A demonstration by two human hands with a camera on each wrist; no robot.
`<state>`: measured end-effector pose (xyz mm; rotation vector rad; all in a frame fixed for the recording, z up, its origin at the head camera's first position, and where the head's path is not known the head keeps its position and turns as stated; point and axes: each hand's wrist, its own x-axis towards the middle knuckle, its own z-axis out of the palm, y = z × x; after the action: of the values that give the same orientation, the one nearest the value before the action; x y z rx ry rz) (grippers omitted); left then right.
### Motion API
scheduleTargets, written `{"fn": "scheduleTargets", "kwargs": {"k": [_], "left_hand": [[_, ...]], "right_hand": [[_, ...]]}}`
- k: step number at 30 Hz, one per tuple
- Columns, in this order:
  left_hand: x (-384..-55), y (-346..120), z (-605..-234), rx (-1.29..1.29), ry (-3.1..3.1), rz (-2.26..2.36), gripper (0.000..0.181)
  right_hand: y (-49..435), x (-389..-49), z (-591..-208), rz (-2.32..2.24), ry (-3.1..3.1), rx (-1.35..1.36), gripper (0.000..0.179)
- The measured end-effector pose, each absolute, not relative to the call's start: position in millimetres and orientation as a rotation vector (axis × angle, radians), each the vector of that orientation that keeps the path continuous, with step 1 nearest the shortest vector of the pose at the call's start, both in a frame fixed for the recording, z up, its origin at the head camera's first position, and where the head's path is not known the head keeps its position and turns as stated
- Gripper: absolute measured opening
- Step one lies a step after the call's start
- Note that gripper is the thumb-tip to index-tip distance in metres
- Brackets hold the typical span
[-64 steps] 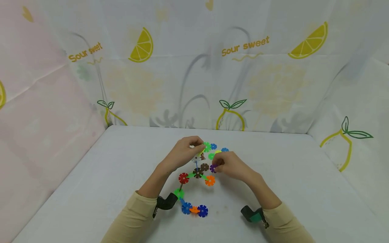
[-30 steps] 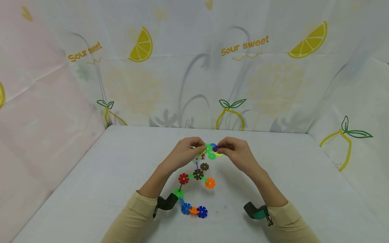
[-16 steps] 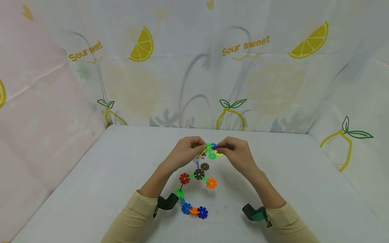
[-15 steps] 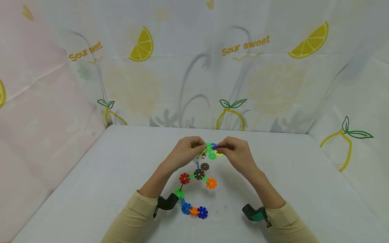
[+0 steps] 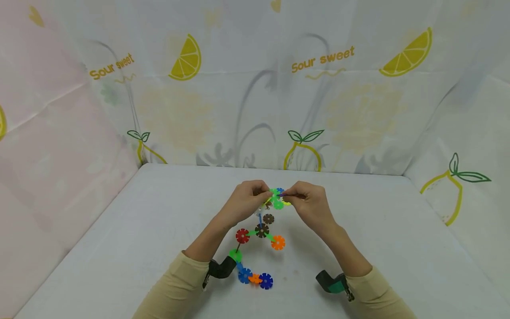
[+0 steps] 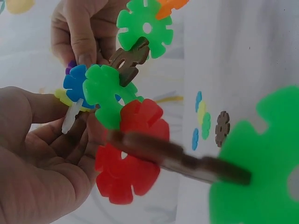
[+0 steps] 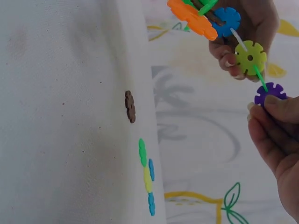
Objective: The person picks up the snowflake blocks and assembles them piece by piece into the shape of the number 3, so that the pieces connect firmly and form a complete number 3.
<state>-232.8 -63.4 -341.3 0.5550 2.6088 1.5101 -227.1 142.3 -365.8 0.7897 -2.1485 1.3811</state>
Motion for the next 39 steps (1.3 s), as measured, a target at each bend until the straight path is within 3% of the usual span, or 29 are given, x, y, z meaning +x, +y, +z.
{"fn": "scheduleTargets", "kwargs": {"k": [33,39], "left_hand": [[-237.3,-79.2,-333.8,0.616,2.562,1.436,0.018],[-238.7,-81.4,-334.8,0.65,2.558,1.428,0.017]], "right_hand": [[139.6,-232.8,-378.7,1.305,-2.505,0.688,0.013],[139.7,-234.2,-387.4,1.236,-2.751,0.767,0.022]]}}
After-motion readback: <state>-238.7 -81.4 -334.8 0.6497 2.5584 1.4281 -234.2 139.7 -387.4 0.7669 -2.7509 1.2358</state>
